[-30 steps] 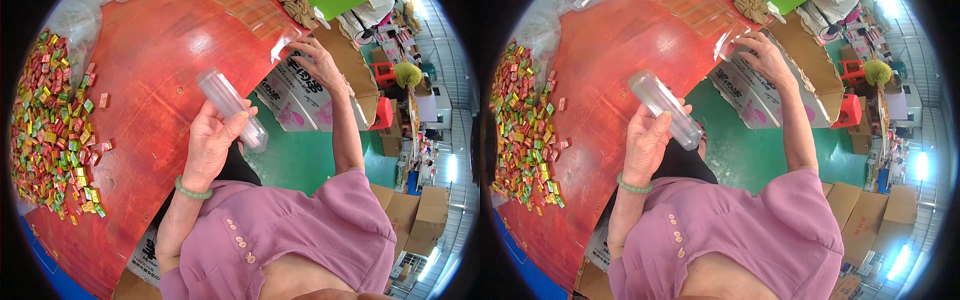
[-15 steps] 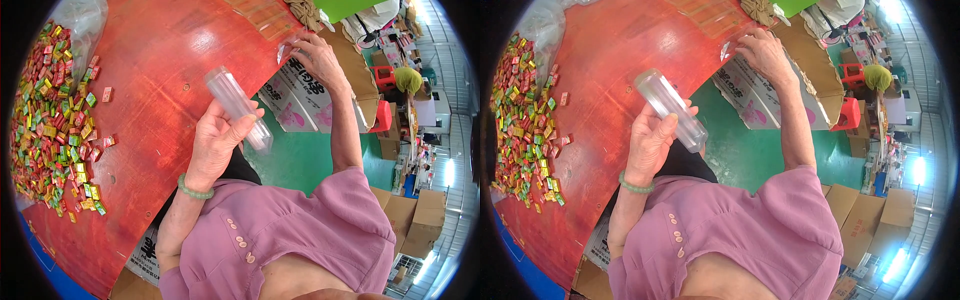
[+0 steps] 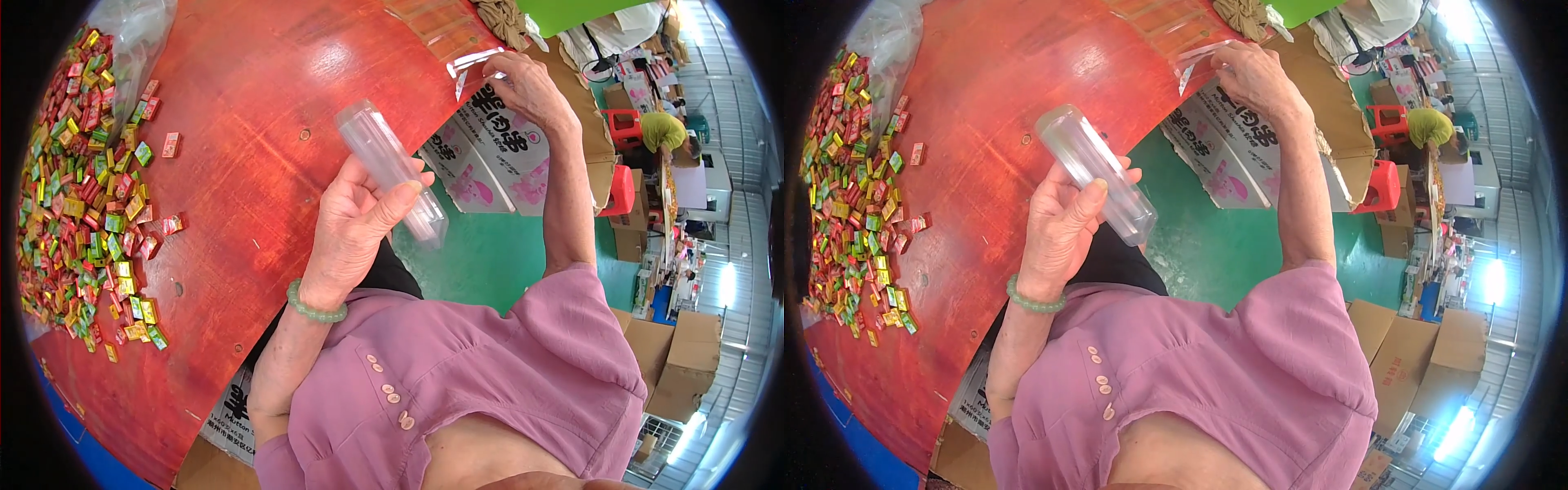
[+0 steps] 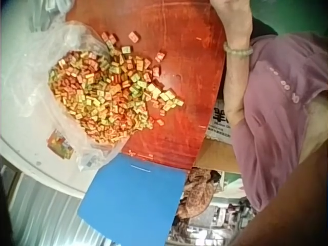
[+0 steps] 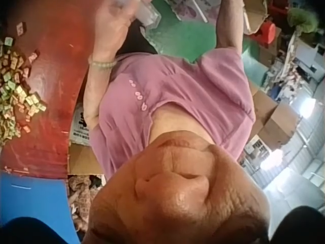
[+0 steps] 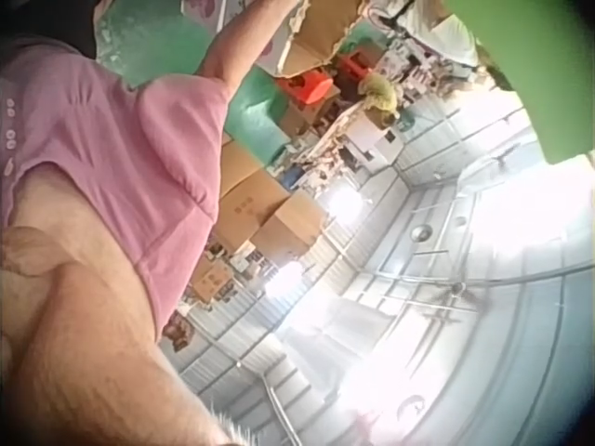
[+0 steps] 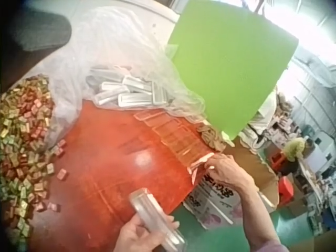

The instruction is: Manually organizing and packing individual colorful candies into plastic trays and containers.

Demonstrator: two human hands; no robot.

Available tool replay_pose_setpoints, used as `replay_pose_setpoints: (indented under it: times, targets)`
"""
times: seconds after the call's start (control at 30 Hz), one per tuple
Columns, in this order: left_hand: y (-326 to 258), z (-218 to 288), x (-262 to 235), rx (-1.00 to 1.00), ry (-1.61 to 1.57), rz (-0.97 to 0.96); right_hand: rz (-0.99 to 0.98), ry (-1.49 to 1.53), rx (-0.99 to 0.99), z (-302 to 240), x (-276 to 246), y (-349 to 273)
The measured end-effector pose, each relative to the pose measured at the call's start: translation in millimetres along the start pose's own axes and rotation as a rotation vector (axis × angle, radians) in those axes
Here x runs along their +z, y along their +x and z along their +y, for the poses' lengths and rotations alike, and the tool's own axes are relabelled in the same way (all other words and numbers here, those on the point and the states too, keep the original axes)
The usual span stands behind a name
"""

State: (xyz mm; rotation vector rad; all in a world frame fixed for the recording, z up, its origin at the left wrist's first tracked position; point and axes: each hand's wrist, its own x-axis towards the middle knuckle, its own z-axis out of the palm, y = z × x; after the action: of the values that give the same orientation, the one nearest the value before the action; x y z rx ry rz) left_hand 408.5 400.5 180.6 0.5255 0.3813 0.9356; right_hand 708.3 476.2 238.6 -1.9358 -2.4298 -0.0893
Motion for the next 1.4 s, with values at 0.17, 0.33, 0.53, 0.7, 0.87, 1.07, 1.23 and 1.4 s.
replay_pose_setpoints:
  times: [0.17,0.33,0.53,0.7,0.87,1.07,1.23,1.4]
  targets:
    - [2,2,-2,-0.027,0.028,0.006,0.033,0.049,0.017,6,6,3]
    - [2,1,1,-0.026,-0.048,0.034,0.035,0.095,0.027,8,8,10]
    - [4,3,7,-0.057,-0.077,0.043,0.037,0.123,0.063,10,5,8]
    - [4,3,6,-0.049,-0.105,0.078,0.066,0.405,-0.064,-67,-39,-14]
    - [5,2,9,0.149,0.033,0.128,-0.381,1.115,-0.108,-130,-33,-37]
    - [-10,14,7,0.157,0.172,0.101,-0.568,1.538,0.099,-142,-12,-41]
    - [-18,35,2,0.080,0.250,0.067,-0.674,1.627,0.120,-147,-1,-33]
    - [-13,59,0,0.119,0.221,0.165,-0.579,1.563,-0.116,-150,-18,-1]
